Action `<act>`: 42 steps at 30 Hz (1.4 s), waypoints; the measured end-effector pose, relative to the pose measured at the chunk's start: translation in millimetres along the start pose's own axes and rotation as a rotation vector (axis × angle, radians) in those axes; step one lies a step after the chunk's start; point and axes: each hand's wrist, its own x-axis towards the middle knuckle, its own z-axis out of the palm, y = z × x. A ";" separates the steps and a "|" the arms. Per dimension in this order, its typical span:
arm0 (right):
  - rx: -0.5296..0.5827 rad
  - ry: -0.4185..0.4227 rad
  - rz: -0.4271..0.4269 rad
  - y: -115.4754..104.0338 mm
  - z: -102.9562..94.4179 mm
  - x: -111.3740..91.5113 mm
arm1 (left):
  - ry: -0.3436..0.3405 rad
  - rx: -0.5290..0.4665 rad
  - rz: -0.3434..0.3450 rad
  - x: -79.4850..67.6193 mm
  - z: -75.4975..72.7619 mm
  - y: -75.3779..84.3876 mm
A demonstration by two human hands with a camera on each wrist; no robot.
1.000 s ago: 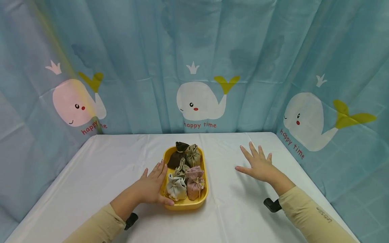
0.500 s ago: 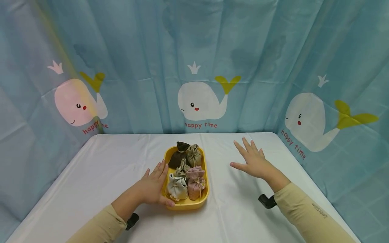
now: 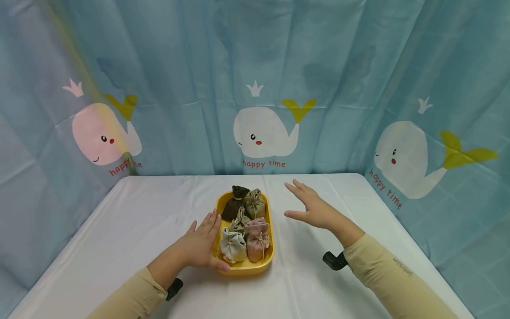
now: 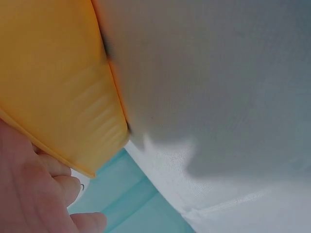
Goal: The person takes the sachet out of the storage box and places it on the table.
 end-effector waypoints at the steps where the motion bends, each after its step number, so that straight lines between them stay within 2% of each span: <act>1: 0.018 -0.008 -0.014 -2.2 1.8 2.3 | 0.000 0.005 0.000 0.0 0.1 -0.1; 5: 0.080 -0.039 -0.098 -10.6 8.5 9.9 | 0.010 0.010 0.009 0.0 -0.2 0.1; 9: 0.150 -0.070 -0.146 -17.9 13.8 13.8 | 0.013 0.009 0.011 0.0 0.0 -0.1; 24: 0.366 -0.219 -0.174 -26.2 36.1 23.6 | 0.009 0.004 0.016 -1.4 -2.5 2.0; 31: 0.376 -0.286 -0.117 -29.0 43.5 24.3 | 0.007 0.006 0.015 -0.5 -2.2 2.1; 42: 0.334 -0.284 -0.088 -34.4 48.5 24.0 | -0.024 -0.003 -0.003 -1.6 -5.4 3.1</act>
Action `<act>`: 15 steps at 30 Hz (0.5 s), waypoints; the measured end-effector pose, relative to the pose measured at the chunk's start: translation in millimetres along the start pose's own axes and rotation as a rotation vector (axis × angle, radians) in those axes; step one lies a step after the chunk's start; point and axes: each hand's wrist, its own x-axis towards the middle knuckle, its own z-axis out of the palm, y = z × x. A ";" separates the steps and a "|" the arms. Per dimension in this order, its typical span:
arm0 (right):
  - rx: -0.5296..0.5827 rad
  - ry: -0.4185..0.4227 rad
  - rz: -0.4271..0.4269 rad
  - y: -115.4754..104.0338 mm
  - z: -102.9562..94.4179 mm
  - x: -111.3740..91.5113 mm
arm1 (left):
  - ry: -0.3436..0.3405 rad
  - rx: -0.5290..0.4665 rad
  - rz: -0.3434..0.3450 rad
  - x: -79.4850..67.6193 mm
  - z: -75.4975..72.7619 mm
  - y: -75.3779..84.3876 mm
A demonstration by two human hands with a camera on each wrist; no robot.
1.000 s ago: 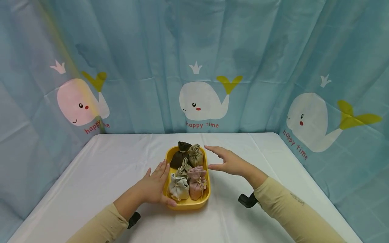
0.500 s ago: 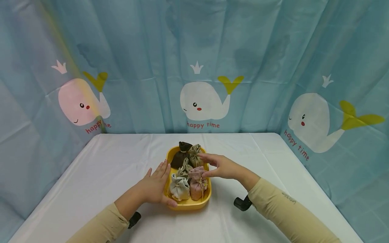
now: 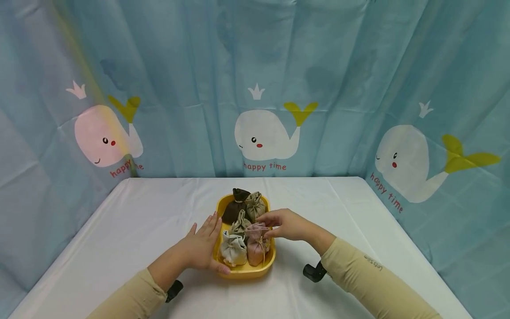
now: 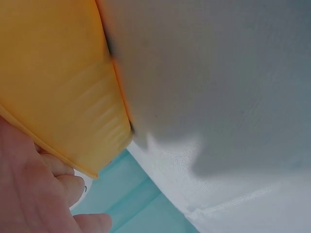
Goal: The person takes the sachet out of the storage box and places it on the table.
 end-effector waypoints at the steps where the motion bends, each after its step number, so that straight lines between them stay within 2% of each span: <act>1: -0.005 0.002 -0.001 0.1 0.2 0.0 | -0.001 0.000 -0.001 0.0 0.2 0.0; 8: -0.024 0.002 -0.067 3.9 2.6 1.7 | 0.001 -0.026 0.009 -0.2 -1.0 1.1; 15: -0.045 0.045 -0.043 3.2 5.7 1.7 | -0.008 -0.007 0.002 0.3 0.1 0.1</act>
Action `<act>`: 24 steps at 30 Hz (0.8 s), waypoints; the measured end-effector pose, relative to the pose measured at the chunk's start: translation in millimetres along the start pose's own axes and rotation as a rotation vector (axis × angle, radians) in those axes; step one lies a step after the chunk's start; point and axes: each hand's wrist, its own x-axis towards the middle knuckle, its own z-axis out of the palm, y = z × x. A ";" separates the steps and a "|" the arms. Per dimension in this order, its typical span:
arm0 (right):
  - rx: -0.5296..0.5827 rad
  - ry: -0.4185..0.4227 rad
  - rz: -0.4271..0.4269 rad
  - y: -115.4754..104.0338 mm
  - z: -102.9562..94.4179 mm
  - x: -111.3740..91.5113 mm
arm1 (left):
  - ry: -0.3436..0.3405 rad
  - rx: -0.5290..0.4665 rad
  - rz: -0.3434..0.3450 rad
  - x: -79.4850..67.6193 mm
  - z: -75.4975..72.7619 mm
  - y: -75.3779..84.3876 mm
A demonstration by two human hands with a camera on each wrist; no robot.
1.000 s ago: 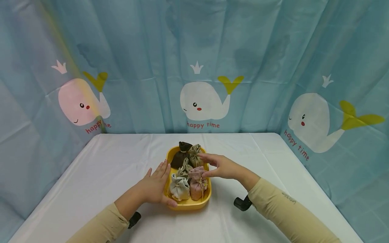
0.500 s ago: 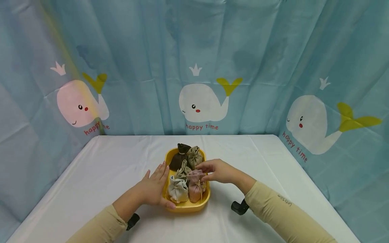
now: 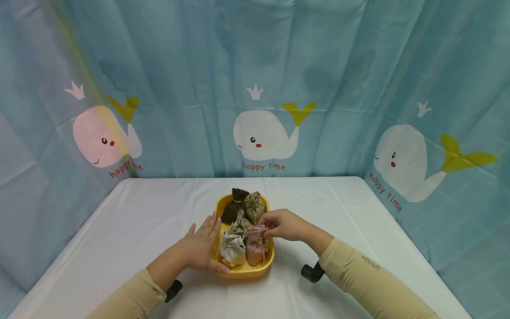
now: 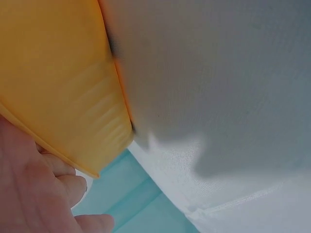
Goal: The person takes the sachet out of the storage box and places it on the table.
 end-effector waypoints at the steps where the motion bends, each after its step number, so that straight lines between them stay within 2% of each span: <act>1: -0.005 0.007 -0.002 -0.3 0.4 0.0 | 0.000 -0.004 0.002 -0.4 0.2 -0.1; 14: -0.039 0.055 -0.023 -1.9 1.7 0.9 | 0.012 0.013 -0.006 -0.3 1.8 -0.7; 24: -0.009 0.117 -0.031 -7.2 1.3 -0.9 | 0.019 0.037 -0.002 0.7 2.7 -0.8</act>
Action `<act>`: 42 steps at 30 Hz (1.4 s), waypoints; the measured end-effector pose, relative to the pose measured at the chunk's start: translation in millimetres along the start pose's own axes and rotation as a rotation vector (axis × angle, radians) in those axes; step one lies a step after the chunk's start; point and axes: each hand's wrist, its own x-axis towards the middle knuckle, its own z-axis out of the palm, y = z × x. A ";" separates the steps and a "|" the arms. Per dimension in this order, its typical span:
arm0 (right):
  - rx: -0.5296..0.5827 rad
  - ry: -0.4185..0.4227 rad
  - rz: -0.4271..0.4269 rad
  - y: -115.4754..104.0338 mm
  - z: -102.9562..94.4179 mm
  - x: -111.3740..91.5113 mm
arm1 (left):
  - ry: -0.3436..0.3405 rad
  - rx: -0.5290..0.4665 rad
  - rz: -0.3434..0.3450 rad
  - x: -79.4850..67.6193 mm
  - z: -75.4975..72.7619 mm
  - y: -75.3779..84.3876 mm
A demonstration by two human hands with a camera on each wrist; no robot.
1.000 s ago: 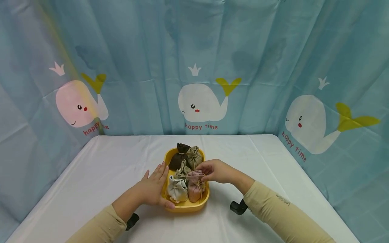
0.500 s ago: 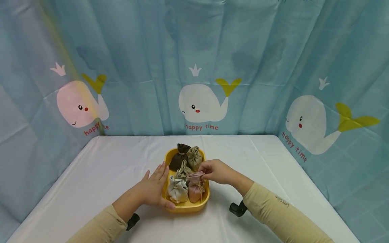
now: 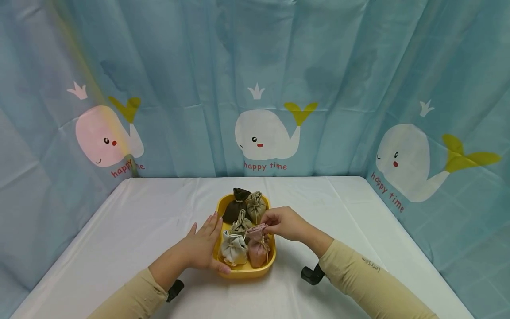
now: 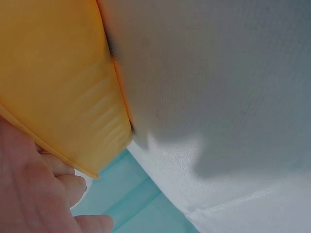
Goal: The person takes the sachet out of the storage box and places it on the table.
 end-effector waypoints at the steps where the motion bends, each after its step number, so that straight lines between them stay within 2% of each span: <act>1: 0.001 0.005 0.000 -0.5 -0.4 -0.2 | 0.002 0.000 0.001 -0.1 -0.1 0.2; 26: 0.103 0.086 0.013 -11.8 -18.2 -0.7 | 0.021 0.006 0.003 -0.7 1.8 -1.5; 29: 0.088 0.105 0.025 -19.1 -20.5 -2.6 | 0.020 0.006 0.003 -0.3 2.4 -2.1; 36: 0.068 0.133 0.022 -55.1 -31.4 -14.3 | 0.007 -0.008 -0.003 0.4 3.9 -3.1; 42: 0.089 0.141 0.005 -59.2 -37.0 -16.5 | 0.015 0.002 0.000 0.8 4.5 -3.6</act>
